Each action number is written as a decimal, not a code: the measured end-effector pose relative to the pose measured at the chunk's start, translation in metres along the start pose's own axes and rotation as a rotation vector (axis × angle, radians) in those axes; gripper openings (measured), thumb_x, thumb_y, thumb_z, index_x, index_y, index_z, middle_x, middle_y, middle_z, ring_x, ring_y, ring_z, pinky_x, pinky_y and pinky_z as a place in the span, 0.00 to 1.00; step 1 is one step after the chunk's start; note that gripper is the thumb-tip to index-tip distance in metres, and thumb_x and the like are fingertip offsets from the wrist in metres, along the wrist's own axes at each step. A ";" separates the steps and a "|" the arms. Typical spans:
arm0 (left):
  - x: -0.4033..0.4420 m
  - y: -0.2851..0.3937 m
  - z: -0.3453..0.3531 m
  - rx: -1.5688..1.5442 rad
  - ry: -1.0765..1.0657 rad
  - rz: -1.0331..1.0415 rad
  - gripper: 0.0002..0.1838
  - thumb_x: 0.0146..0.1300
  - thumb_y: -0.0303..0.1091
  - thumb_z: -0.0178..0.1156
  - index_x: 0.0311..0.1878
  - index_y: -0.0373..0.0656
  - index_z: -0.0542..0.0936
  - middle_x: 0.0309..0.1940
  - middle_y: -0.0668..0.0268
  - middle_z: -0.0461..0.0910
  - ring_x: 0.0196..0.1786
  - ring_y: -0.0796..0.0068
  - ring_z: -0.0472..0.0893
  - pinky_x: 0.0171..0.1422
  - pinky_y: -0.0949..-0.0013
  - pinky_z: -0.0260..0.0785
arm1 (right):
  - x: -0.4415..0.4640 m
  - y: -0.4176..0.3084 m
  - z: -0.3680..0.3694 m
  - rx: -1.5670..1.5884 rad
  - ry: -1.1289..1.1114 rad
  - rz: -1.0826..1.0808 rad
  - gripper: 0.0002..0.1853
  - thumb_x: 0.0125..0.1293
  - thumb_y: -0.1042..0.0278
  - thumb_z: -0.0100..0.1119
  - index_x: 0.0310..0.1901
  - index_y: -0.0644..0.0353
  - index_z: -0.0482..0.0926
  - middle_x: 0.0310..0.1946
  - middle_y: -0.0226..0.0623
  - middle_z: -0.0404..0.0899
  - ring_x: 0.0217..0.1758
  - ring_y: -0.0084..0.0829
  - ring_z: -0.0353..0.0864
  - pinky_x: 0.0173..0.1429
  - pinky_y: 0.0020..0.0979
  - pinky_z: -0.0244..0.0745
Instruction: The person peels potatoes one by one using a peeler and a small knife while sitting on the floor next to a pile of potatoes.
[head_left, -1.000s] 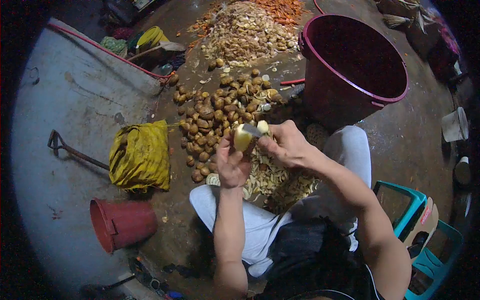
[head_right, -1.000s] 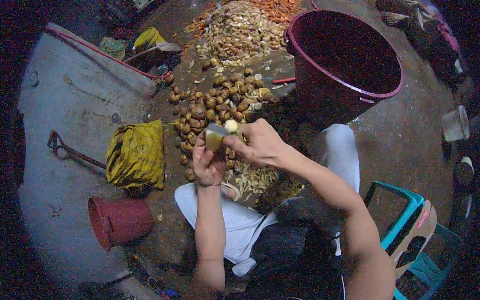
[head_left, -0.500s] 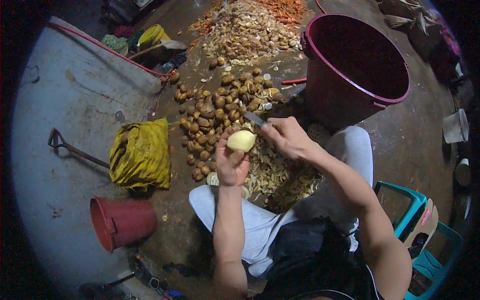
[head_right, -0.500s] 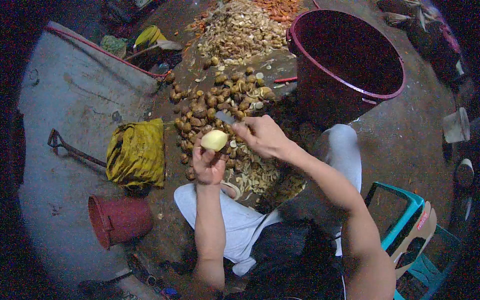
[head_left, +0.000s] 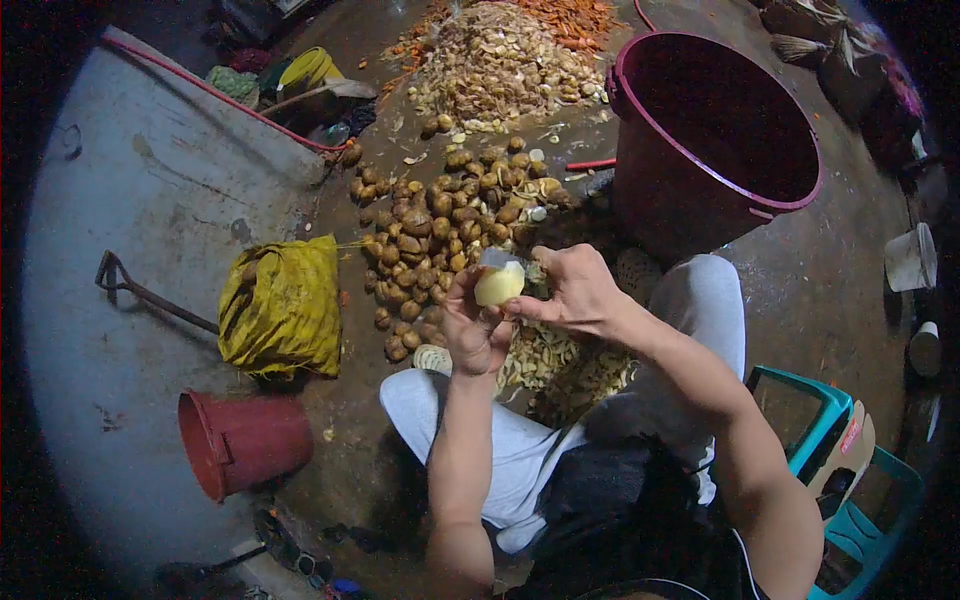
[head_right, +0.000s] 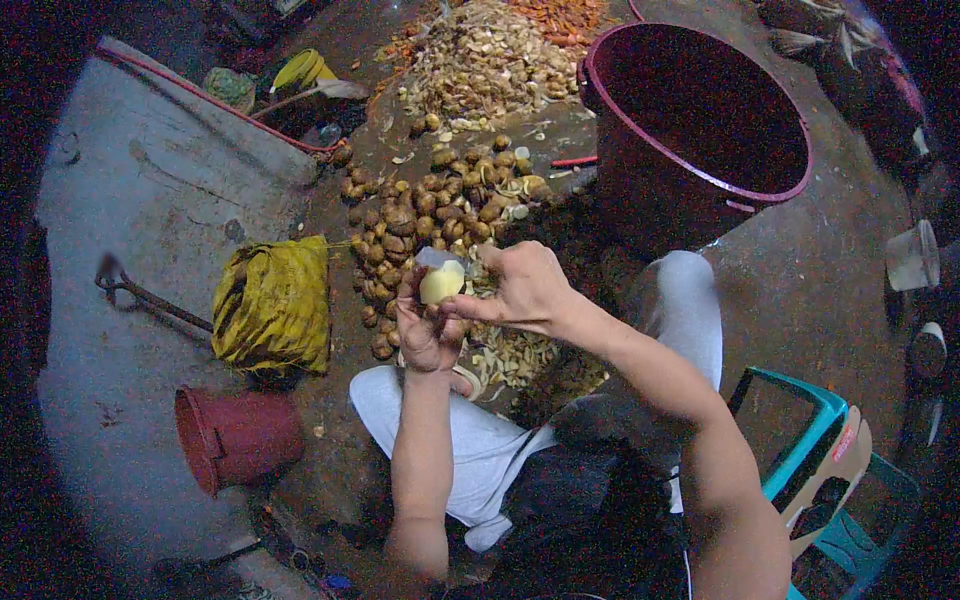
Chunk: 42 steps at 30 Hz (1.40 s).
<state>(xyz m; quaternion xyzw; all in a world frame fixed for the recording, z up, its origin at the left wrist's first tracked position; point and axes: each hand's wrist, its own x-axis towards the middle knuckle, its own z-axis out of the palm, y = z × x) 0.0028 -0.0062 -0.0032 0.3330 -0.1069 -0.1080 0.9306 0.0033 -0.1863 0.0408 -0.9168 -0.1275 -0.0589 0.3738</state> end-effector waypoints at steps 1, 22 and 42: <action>0.000 -0.001 0.003 0.038 0.037 0.015 0.29 0.50 0.24 0.72 0.57 0.38 0.73 0.53 0.58 0.78 0.54 0.64 0.79 0.59 0.64 0.73 | -0.001 0.001 0.003 -0.006 0.035 -0.036 0.35 0.50 0.28 0.60 0.23 0.62 0.75 0.13 0.47 0.72 0.20 0.52 0.77 0.26 0.44 0.72; 0.011 0.010 0.012 -0.147 0.213 -0.075 0.23 0.70 0.40 0.53 0.62 0.36 0.69 0.51 0.51 0.77 0.47 0.54 0.82 0.49 0.65 0.81 | 0.008 0.025 0.005 0.595 -0.030 0.250 0.30 0.74 0.46 0.40 0.24 0.69 0.69 0.13 0.39 0.61 0.20 0.25 0.59 0.26 0.36 0.59; 0.010 0.011 0.014 0.194 0.088 0.108 0.22 0.57 0.27 0.68 0.54 0.37 0.74 0.51 0.52 0.77 0.46 0.58 0.82 0.47 0.66 0.77 | 0.009 0.026 0.000 0.566 -0.111 0.250 0.25 0.71 0.46 0.49 0.34 0.65 0.74 0.20 0.35 0.73 0.25 0.26 0.73 0.32 0.34 0.70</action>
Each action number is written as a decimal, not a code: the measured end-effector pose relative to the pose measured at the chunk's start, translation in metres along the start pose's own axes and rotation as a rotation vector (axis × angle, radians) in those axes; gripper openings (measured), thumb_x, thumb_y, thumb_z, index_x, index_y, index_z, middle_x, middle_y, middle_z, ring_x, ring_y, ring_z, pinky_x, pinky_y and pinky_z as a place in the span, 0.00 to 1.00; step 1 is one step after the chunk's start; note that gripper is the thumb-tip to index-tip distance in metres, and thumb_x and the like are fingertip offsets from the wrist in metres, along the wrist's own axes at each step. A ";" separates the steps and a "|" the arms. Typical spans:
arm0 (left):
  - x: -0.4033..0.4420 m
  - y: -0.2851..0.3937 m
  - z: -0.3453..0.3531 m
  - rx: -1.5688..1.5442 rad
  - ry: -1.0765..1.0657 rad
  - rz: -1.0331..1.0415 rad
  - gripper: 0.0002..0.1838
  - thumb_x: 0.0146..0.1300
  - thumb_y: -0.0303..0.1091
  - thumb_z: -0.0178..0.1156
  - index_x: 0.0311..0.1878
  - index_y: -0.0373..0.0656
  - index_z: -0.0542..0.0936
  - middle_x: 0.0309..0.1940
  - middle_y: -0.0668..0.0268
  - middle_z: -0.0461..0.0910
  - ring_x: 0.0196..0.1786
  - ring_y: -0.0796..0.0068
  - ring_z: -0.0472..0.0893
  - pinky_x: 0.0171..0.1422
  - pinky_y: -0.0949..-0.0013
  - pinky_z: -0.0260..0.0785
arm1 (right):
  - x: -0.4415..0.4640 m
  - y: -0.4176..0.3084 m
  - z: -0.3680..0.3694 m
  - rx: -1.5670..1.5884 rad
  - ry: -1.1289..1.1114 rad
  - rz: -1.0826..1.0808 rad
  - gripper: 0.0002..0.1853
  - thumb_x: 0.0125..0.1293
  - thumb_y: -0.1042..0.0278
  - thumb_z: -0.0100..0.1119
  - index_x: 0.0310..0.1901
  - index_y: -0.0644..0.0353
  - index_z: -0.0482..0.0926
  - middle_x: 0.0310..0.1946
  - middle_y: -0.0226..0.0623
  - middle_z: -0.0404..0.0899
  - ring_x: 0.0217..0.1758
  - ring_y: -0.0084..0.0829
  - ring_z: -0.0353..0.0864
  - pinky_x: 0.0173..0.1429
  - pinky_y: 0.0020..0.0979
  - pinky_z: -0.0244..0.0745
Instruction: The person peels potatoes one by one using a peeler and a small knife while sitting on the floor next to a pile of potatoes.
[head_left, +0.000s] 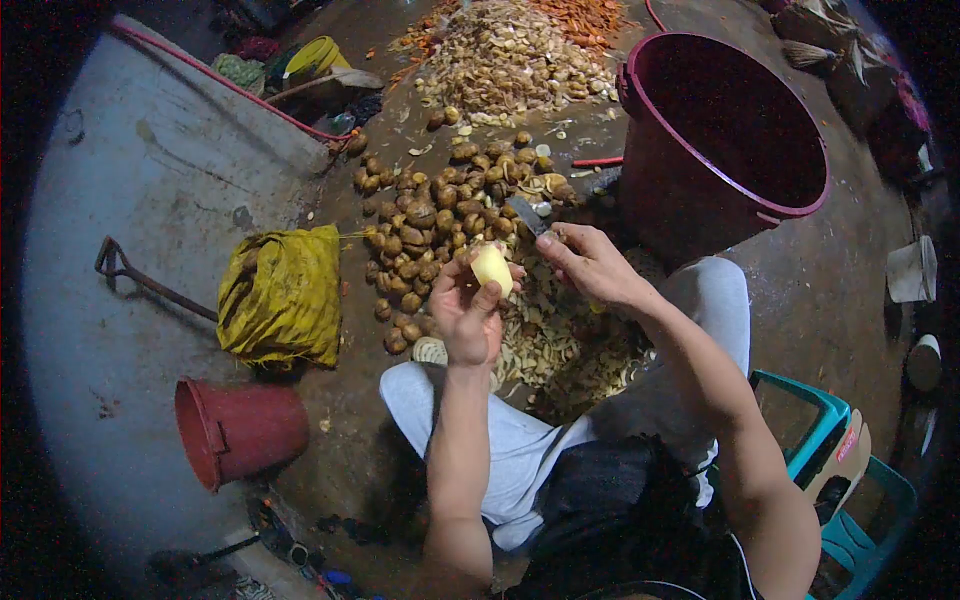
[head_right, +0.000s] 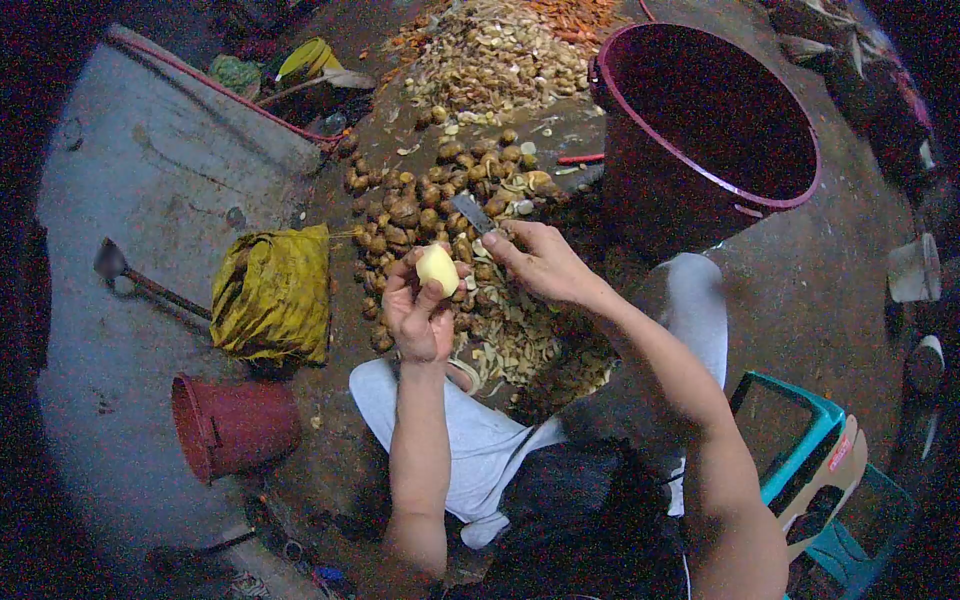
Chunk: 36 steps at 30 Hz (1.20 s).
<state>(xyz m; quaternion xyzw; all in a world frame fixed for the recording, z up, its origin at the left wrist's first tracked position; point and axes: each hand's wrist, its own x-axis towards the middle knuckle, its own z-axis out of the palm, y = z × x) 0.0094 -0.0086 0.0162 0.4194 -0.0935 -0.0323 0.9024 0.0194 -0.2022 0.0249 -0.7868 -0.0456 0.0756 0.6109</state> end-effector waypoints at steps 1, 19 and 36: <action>0.000 0.000 0.000 0.053 0.005 0.025 0.22 0.56 0.26 0.68 0.54 0.37 0.74 0.50 0.53 0.78 0.45 0.60 0.82 0.47 0.66 0.77 | 0.000 0.000 -0.001 -0.001 -0.006 0.015 0.25 0.71 0.46 0.49 0.35 0.65 0.75 0.20 0.36 0.74 0.25 0.27 0.73 0.32 0.35 0.70; -0.007 -0.001 -0.034 1.119 0.112 0.416 0.25 0.45 0.21 0.72 0.49 0.30 0.77 0.44 0.57 0.79 0.46 0.66 0.80 0.54 0.65 0.74 | -0.009 0.012 -0.019 -0.211 0.058 -0.057 0.20 0.59 0.58 0.69 0.35 0.69 0.74 0.20 0.31 0.69 0.28 0.18 0.62 0.31 0.29 0.65; -0.107 -0.192 -0.180 1.321 -0.270 -0.830 0.23 0.49 0.36 0.73 0.47 0.36 0.81 0.43 0.54 0.83 0.46 0.62 0.83 0.53 0.63 0.73 | 0.042 0.312 0.047 -0.977 -0.690 0.397 0.16 0.55 0.67 0.61 0.43 0.67 0.79 0.38 0.55 0.81 0.44 0.53 0.81 0.46 0.45 0.77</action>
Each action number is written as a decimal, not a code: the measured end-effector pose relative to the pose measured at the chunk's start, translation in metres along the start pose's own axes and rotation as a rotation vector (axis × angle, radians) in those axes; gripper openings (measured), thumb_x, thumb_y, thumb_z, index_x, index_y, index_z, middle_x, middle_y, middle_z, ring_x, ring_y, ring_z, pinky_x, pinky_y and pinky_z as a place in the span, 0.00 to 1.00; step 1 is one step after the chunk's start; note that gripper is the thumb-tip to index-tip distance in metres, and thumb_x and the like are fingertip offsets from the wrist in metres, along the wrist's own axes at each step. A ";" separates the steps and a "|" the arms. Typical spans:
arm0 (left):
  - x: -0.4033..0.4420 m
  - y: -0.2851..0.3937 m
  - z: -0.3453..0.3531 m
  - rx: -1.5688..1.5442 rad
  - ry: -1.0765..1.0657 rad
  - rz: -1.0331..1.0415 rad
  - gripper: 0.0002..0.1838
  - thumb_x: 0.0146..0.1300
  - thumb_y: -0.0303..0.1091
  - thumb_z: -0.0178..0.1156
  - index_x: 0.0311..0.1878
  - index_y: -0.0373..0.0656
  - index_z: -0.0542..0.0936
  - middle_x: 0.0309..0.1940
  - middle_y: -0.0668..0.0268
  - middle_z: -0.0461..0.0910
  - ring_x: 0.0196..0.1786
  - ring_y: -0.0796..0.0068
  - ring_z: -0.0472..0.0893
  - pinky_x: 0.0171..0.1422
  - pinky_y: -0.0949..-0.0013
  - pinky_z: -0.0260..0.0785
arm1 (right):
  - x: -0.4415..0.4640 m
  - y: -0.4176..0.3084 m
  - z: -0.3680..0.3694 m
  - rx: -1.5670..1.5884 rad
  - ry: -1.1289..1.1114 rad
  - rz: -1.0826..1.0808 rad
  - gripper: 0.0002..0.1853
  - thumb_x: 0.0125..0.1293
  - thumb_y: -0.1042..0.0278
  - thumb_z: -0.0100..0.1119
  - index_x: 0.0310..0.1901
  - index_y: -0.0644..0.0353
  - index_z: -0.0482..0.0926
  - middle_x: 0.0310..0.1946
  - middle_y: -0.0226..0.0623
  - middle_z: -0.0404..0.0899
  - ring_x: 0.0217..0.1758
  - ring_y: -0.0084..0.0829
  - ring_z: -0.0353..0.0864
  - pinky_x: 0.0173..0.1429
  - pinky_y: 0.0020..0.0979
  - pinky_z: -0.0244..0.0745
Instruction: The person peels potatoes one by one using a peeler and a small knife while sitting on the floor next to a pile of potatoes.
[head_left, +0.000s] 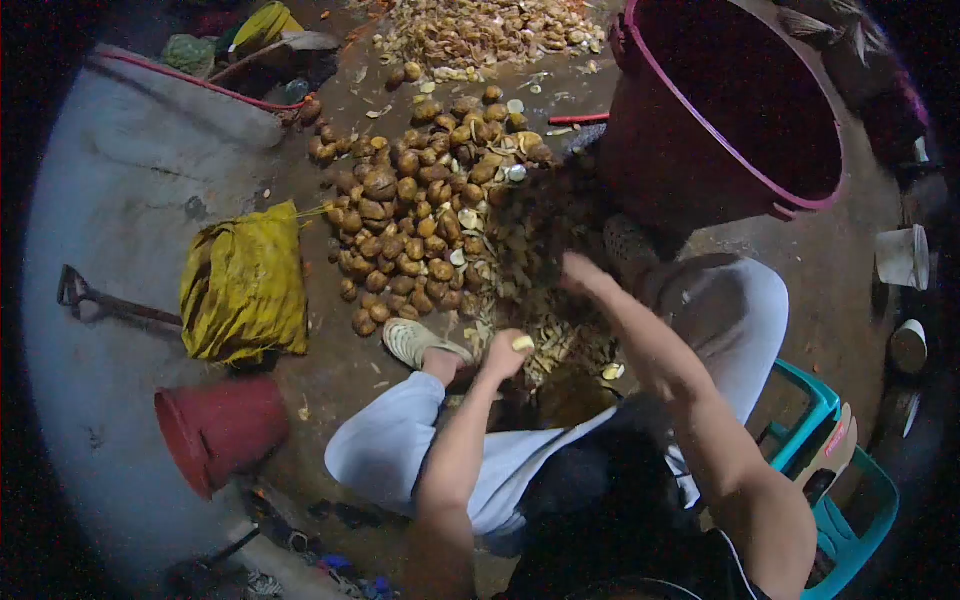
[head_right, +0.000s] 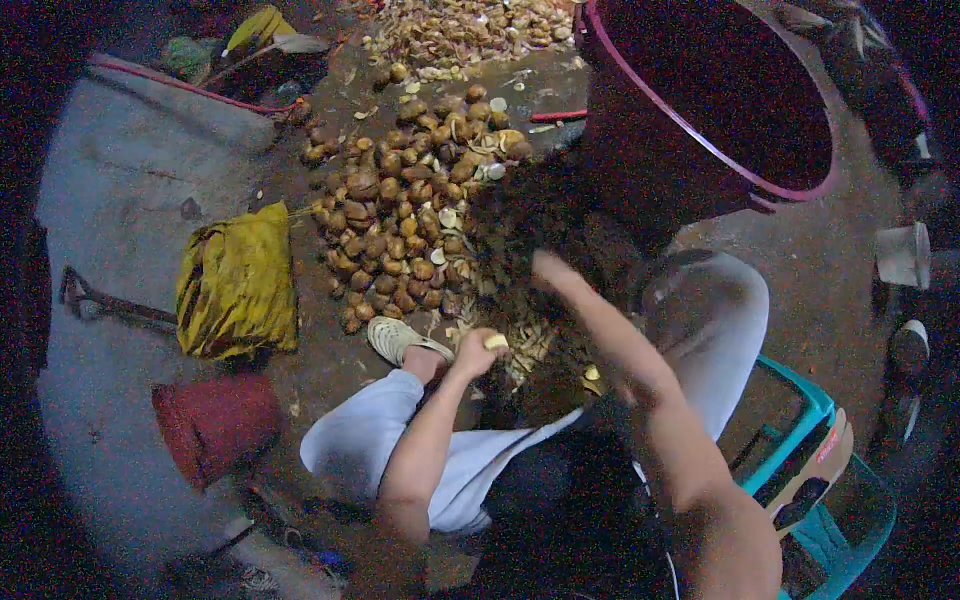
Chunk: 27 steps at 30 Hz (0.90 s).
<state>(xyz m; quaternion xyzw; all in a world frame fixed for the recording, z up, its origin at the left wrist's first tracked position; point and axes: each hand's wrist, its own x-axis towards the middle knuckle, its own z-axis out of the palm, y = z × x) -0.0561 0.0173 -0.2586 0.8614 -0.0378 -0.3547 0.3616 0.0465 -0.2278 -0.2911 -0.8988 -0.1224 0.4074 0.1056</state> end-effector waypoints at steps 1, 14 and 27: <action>0.010 -0.030 0.020 0.022 -0.013 -0.034 0.24 0.49 0.36 0.73 0.48 0.36 0.81 0.43 0.54 0.83 0.46 0.62 0.83 0.53 0.64 0.73 | 0.006 -0.004 0.013 0.016 0.003 0.018 0.16 0.55 0.67 0.60 0.43 0.67 0.79 0.38 0.55 0.81 0.44 0.53 0.81 0.47 0.45 0.76; 0.230 -0.032 -0.152 -0.063 0.615 -0.002 0.11 0.53 0.26 0.63 0.40 0.34 0.80 0.28 0.57 0.82 0.32 0.71 0.82 0.38 0.68 0.73 | 0.067 -0.023 0.050 0.289 0.312 0.224 0.18 0.60 0.64 0.56 0.50 0.63 0.76 0.47 0.55 0.76 0.49 0.55 0.77 0.51 0.48 0.73; 0.415 -0.020 -0.204 -0.163 0.770 -0.441 0.32 0.51 0.39 0.69 0.58 0.34 0.71 0.55 0.46 0.74 0.59 0.48 0.73 0.63 0.55 0.66 | 0.060 -0.013 0.029 0.273 0.542 0.307 0.20 0.64 0.62 0.51 0.57 0.59 0.73 0.56 0.55 0.71 0.55 0.56 0.73 0.56 0.51 0.71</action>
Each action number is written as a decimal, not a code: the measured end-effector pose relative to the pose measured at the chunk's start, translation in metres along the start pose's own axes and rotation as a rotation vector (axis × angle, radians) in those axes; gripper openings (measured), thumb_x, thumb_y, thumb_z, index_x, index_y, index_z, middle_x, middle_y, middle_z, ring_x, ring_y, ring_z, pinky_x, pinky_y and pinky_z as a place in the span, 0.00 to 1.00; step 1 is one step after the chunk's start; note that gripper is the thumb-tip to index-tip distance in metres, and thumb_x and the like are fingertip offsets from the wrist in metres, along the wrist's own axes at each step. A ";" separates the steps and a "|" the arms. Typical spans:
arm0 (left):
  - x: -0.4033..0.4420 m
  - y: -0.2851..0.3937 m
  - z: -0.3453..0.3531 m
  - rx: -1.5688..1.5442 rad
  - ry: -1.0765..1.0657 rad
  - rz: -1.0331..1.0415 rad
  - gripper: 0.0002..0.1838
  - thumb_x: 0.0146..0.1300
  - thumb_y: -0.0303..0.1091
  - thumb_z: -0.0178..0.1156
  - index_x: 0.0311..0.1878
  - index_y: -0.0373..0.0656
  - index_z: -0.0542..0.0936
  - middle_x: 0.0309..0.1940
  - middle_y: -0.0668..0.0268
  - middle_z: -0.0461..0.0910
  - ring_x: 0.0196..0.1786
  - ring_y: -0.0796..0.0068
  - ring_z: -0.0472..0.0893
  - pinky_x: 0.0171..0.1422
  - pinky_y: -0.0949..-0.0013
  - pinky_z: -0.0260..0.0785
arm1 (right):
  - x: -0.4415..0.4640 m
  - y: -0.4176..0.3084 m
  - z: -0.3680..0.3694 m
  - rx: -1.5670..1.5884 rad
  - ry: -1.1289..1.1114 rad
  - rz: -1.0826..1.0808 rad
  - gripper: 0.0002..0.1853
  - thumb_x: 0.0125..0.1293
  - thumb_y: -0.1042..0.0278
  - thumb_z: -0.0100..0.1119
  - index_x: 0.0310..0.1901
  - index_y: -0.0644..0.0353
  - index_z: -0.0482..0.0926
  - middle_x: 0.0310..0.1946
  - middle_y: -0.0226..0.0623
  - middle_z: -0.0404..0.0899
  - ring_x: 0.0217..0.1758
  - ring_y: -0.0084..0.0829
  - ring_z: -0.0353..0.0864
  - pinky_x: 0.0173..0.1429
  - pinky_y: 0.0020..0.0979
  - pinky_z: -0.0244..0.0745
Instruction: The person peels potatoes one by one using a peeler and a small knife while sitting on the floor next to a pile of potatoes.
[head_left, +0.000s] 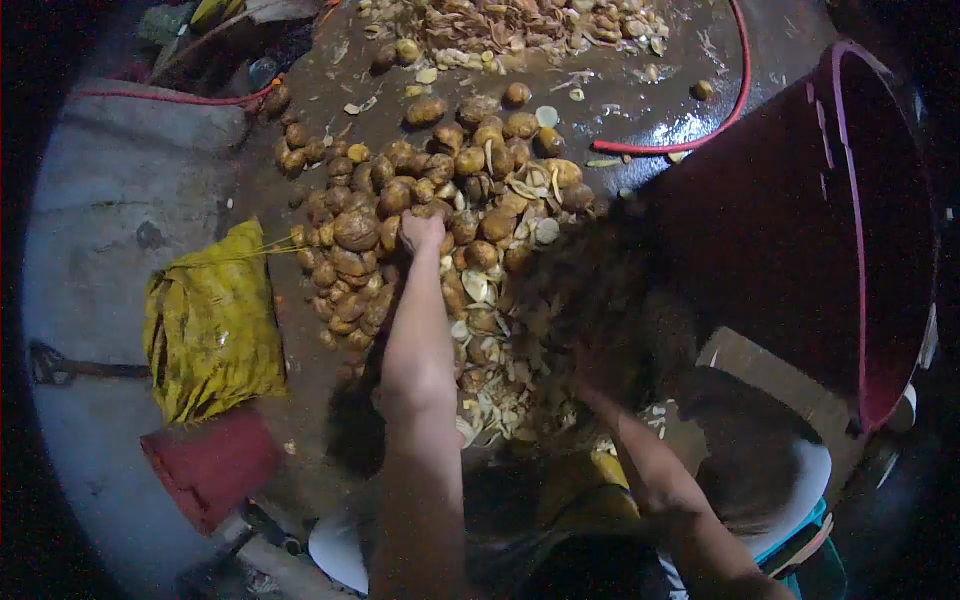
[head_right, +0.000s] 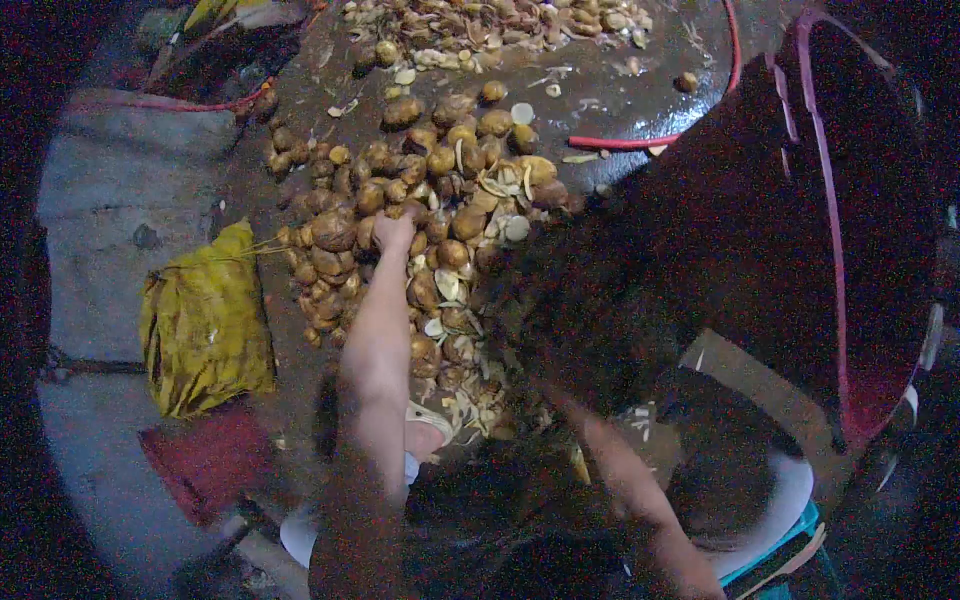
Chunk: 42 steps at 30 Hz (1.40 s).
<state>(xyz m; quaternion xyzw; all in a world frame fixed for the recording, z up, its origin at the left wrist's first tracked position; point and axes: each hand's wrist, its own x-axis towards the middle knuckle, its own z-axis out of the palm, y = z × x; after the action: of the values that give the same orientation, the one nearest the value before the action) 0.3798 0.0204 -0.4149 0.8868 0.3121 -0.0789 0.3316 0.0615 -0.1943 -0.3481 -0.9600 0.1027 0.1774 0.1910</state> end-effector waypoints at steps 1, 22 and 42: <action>0.010 -0.006 0.009 0.028 0.051 0.049 0.34 0.48 0.41 0.72 0.55 0.31 0.72 0.51 0.46 0.76 0.54 0.50 0.76 0.60 0.56 0.69 | 0.002 0.003 -0.005 -0.013 0.030 -0.011 0.21 0.64 0.62 0.51 0.57 0.59 0.72 0.56 0.55 0.71 0.55 0.56 0.73 0.56 0.51 0.70; -0.110 0.007 -0.116 -1.334 -0.507 0.016 0.29 0.57 0.26 0.62 0.62 0.39 0.63 0.57 0.53 0.70 0.58 0.52 0.72 0.58 0.51 0.71 | 0.026 0.011 -0.082 0.337 -0.079 -0.111 0.21 0.62 0.68 0.51 0.59 0.55 0.74 0.55 0.54 0.75 0.56 0.54 0.75 0.59 0.46 0.70; -0.413 0.041 -0.362 -1.682 -1.049 0.279 0.38 0.70 0.58 0.44 0.69 0.35 0.57 0.63 0.44 0.67 0.63 0.44 0.71 0.57 0.54 0.74 | -0.175 -0.117 -0.299 0.133 0.341 -0.555 0.16 0.58 0.72 0.52 0.49 0.52 0.76 0.36 0.49 0.78 0.37 0.53 0.81 0.42 0.49 0.78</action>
<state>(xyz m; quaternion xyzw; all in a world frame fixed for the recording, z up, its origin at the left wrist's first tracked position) 0.0530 0.0206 0.0282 0.2454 -0.0261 -0.1742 0.9533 0.0220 -0.1862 0.0155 -0.9526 -0.1210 -0.0518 0.2743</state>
